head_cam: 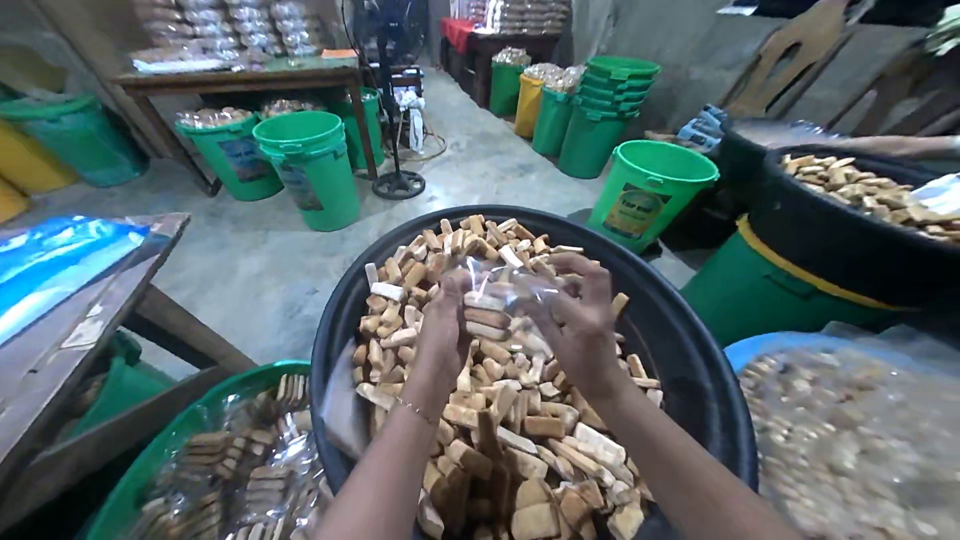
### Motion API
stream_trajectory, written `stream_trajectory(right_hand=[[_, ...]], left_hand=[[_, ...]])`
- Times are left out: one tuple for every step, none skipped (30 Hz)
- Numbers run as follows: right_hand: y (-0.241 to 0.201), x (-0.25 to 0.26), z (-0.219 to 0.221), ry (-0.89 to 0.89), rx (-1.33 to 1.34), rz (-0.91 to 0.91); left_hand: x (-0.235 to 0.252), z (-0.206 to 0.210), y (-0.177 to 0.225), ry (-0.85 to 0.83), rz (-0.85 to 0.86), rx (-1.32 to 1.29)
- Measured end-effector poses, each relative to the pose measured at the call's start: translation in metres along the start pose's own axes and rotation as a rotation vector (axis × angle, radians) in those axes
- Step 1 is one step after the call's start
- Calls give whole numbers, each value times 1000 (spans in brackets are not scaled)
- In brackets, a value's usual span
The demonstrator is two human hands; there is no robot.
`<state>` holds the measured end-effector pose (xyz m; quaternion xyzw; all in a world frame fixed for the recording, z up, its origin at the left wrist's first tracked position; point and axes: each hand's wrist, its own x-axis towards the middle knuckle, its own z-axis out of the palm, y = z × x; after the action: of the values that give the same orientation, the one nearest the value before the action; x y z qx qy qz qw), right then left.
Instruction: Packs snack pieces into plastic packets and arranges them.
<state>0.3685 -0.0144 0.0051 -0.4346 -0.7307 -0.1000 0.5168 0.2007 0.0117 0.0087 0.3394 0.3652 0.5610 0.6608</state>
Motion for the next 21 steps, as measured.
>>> stream_trajectory(right_hand=[[0, 4, 2, -64, 9, -24], [-1, 10, 3, -149, 44, -15], [-4, 17, 5, -219, 115, 11], [-7, 25, 6, -284, 204, 52], [-10, 31, 8, -316, 287, 92], [-11, 36, 14, -300, 339, 122], [-10, 40, 24, -265, 346, 146], [-7, 42, 37, -266, 310, 180], [-6, 43, 52, -361, 252, 243], [-9, 45, 66, -553, 185, 324], [-11, 45, 84, -770, 109, 371], [-13, 42, 102, -946, 33, 365], [-14, 38, 119, -1068, -25, 338], [-15, 34, 133, -1147, -82, 318], [-17, 31, 145, -1190, -131, 317], [-19, 27, 153, -1197, -162, 320], [-21, 23, 157, -1191, -173, 327], [-23, 20, 156, -1191, -167, 335], [-25, 16, 152, -1197, -159, 331], [-25, 14, 146, -1211, -161, 322], [-24, 12, 137, -1188, -140, 329]], left_hand=[[-3, 1, 2, -72, 11, -30], [-5, 0, 4, -122, 26, -50], [-6, -2, 7, -143, 47, -56], [-5, -7, 12, -133, 80, -48], [-4, -14, 16, -104, 127, -44], [-1, -24, 22, -64, 184, -53], [5, -37, 28, -19, 249, -78], [11, -49, 34, 45, 303, -114], [18, -61, 38, 108, 344, -162], [24, -69, 41, 173, 368, -211], [29, -74, 43, 236, 370, -250], [32, -76, 44, 295, 357, -279], [34, -77, 44, 324, 340, -289], [34, -76, 43, 339, 324, -291], [35, -74, 43, 346, 313, -278], [35, -73, 42, 343, 306, -266], [35, -71, 42, 336, 296, -256], [36, -70, 43, 324, 282, -254], [36, -69, 43, 317, 267, -261], [36, -68, 42, 310, 254, -266], [35, -68, 43, 294, 244, -275]])
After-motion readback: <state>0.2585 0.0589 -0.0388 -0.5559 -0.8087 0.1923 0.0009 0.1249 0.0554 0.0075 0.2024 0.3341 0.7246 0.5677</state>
